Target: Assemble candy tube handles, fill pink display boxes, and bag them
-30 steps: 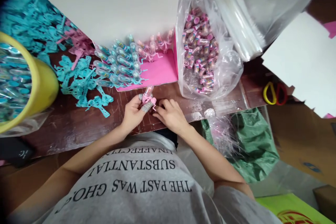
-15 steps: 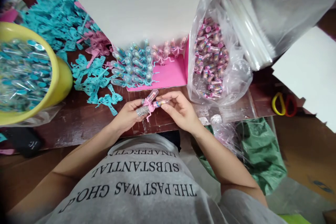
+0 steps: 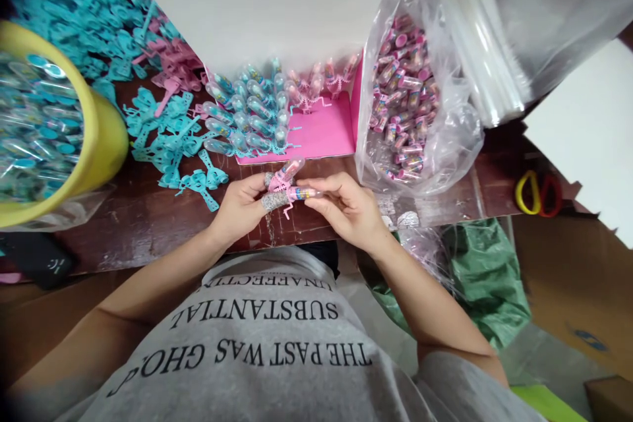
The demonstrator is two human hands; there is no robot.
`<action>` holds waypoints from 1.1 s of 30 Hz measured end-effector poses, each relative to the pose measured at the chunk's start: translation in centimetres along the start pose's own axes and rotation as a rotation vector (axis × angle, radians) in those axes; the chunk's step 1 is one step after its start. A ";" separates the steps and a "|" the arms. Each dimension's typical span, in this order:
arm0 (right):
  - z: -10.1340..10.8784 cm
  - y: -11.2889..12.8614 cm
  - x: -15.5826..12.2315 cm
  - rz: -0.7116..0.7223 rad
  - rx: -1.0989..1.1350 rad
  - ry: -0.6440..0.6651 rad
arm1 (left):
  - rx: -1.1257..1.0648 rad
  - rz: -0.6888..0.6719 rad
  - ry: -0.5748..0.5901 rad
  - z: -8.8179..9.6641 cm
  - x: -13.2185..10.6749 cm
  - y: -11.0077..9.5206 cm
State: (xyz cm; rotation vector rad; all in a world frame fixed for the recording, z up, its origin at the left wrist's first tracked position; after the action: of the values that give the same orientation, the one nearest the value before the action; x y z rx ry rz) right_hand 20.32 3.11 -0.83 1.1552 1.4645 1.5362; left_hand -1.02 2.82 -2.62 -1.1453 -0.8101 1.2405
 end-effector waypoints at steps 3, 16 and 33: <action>-0.1 -1.1 0.0 -0.095 0.089 -0.031 | 0.277 -0.222 -0.050 0.7 0.0 -0.7; 5.1 4.3 3.1 0.280 -0.370 0.358 | 0.035 0.198 0.475 0.5 2.3 -6.2; 9.3 3.0 16.6 0.089 -1.355 0.340 | 1.202 -0.430 0.131 4.3 12.3 -6.3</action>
State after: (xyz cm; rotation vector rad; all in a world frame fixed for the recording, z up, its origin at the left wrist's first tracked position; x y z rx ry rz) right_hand 23.48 21.52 3.89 0.1266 0.2492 2.2196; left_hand -0.93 16.12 3.21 -0.0521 -0.0882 0.9875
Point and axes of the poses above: each hand's wrist, its own x-axis towards the middle knuckle, its own z-axis out of the back of the hand, y = z × x, the point moved 3 cm from there along x, towards the middle knuckle, and after that the axes turned 9 degrees about x, right-handed, at the moved point
